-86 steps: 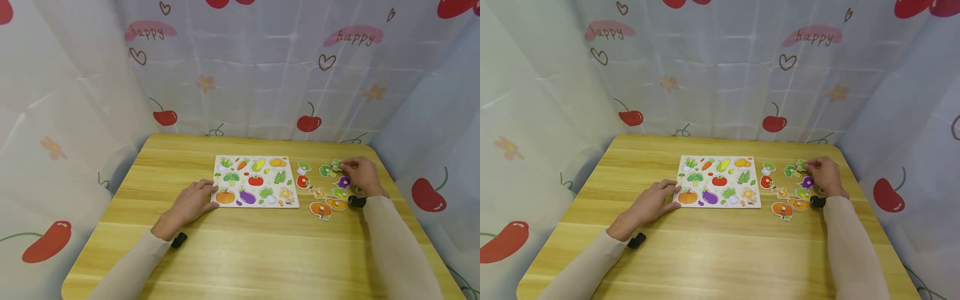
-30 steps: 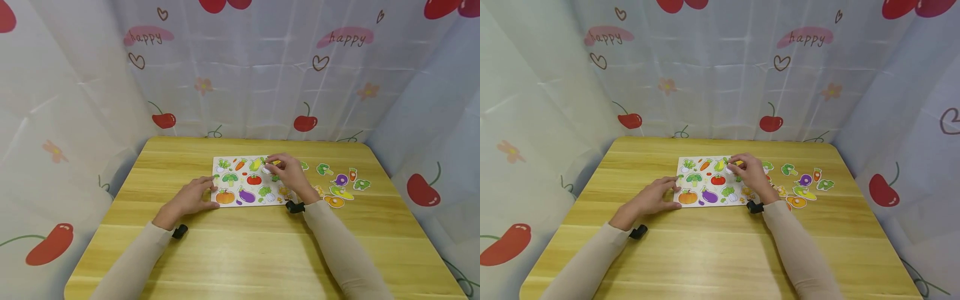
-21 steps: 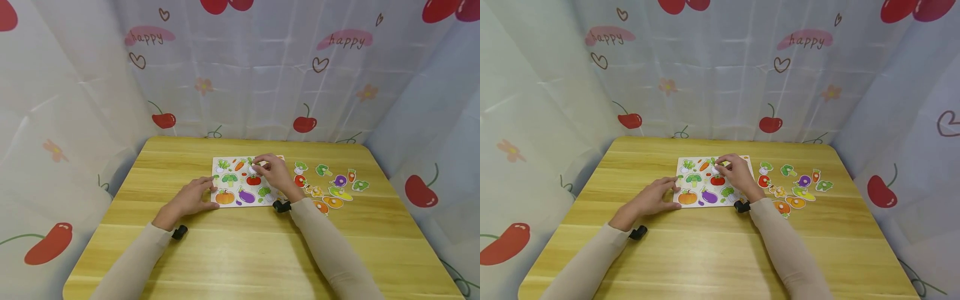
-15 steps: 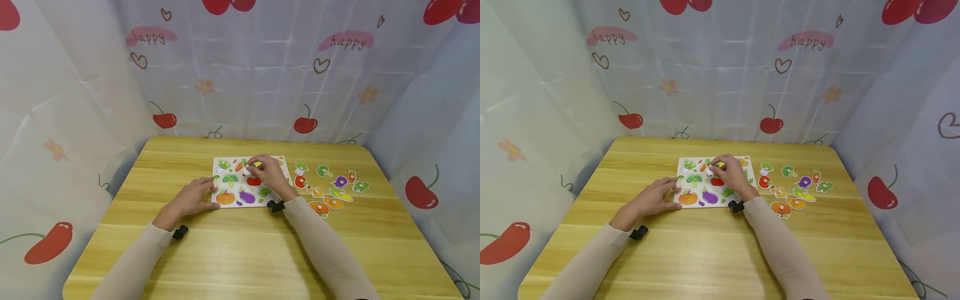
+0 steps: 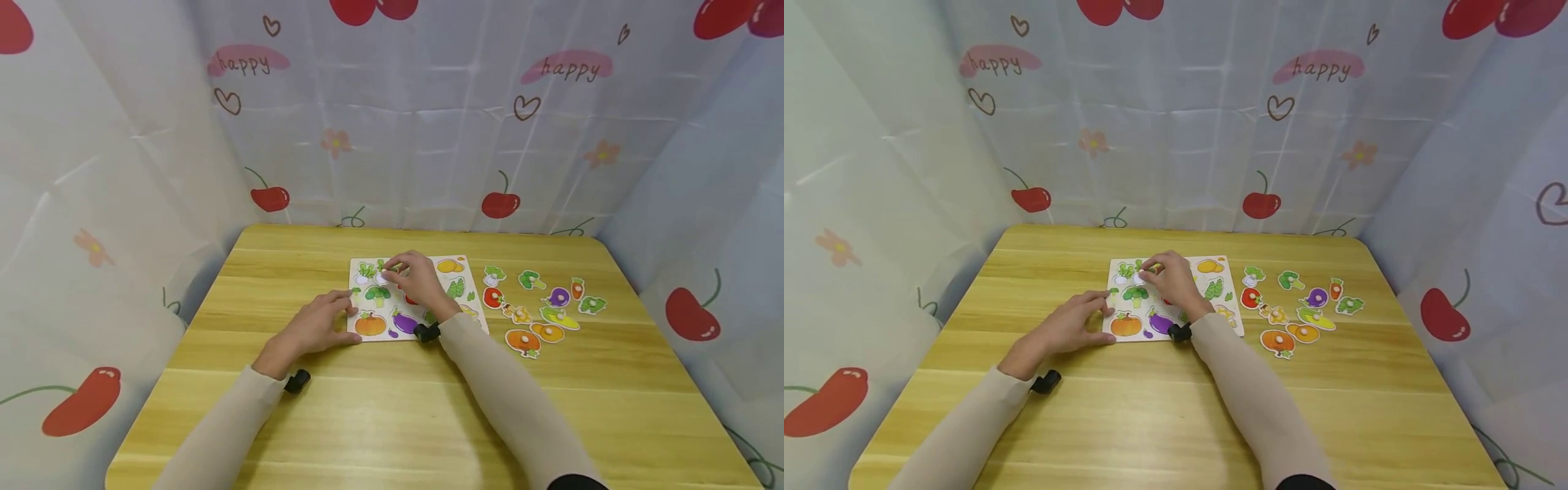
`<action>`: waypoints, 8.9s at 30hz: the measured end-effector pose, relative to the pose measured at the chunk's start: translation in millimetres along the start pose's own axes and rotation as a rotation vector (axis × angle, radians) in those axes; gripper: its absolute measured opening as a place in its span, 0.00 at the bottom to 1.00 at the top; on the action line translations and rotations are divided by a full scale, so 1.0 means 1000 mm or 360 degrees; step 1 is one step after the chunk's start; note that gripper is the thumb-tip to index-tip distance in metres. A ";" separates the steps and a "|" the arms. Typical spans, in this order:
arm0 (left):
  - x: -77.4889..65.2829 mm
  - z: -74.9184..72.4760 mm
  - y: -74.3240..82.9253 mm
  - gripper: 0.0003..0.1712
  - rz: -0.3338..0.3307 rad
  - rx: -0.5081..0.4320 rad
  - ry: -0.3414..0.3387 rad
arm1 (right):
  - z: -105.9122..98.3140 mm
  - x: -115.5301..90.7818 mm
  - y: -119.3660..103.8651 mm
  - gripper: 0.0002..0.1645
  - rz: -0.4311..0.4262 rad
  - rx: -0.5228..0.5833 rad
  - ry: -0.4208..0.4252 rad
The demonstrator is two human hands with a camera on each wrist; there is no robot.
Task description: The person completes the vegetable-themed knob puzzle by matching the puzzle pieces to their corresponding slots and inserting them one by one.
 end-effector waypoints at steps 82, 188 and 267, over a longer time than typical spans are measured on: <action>-0.001 0.000 0.000 0.23 -0.0017 -0.0116 -0.0022 | -0.015 -0.003 0.010 0.19 0.0124 0.0011 -0.0156; 0.009 -0.002 0.005 0.30 0.0018 0.0021 -0.0116 | -0.229 -0.171 0.278 0.14 0.0516 -0.0627 0.0201; 0.024 -0.005 0.000 0.58 0.0053 0.0198 -0.0232 | -0.044 -0.029 0.060 0.10 0.0248 -0.0080 0.0043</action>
Point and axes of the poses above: each hand's wrist, its own x-axis towards the middle knuckle, its own z-axis out of the palm, y = z × x, the point moved 8 cm from there along x, towards the middle knuckle, and after that the axes turned 14 degrees about -x, right-handed, at the moved point
